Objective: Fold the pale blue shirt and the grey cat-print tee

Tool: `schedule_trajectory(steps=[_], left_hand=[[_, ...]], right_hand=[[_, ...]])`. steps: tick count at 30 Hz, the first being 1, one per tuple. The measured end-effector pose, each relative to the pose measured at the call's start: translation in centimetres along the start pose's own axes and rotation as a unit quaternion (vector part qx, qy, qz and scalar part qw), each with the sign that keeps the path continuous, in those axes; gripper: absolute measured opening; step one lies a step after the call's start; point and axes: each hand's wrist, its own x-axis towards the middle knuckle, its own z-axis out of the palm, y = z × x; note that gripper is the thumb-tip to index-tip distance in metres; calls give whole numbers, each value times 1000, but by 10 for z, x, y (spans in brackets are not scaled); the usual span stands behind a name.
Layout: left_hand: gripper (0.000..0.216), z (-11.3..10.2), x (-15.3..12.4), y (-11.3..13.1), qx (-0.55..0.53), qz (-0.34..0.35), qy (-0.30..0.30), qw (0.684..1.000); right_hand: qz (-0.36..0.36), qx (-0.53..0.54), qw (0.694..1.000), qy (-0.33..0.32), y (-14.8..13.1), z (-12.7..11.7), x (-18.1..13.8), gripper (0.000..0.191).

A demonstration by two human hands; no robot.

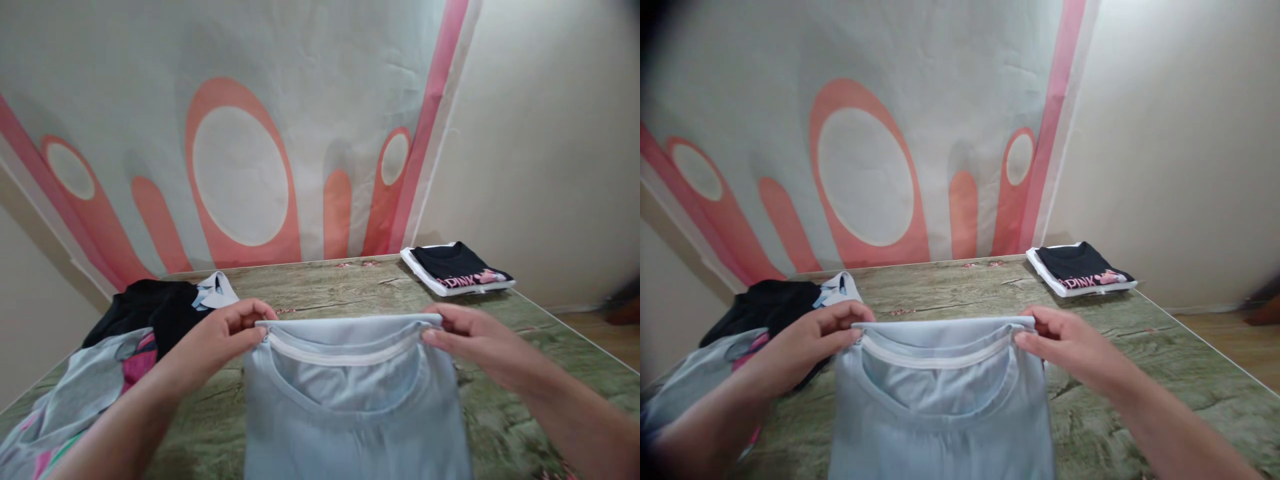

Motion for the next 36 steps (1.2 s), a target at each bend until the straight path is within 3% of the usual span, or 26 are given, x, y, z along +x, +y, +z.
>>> schedule_trajectory(steps=[4, 8, 11, 15, 18, 21, 26, 31, 36], left_hand=[[34, 23, 53, -56, -63, -77, -30, 995], [49, 46, 81, -111, -78, -116, -2, 990], [58, 50, 84, -129, -73, -107, 0, 992], [58, 47, 83, -138, -37, -87, -17, 995], [55, 49, 84, -142, -3, -71, 5, 997], [51, 53, 84, -143, 32, -45, 35, 998], [50, 55, 84, -140, 29, -29, 42, 998], [48, 56, 90, -141, 59, -39, 40, 997], [35, 57, 92, -136, 57, -2, 37, 998]], right_hand=[[75, 95, 992, -45, 54, 21, 56, 41], [117, 68, 991, 14, 109, 38, 83, 40], [127, 76, 988, 49, 127, 37, 84, 37], [105, 8, 989, 101, 127, 32, 78, 40], [44, -114, 982, 144, 126, 34, 76, 29], [22, -191, 971, 144, 128, 40, 76, 24], [36, -203, 971, 118, 134, 44, 80, 29], [70, -187, 973, 115, 133, 43, 84, 22], [39, -165, 977, 133, 127, 47, 82, 16]])
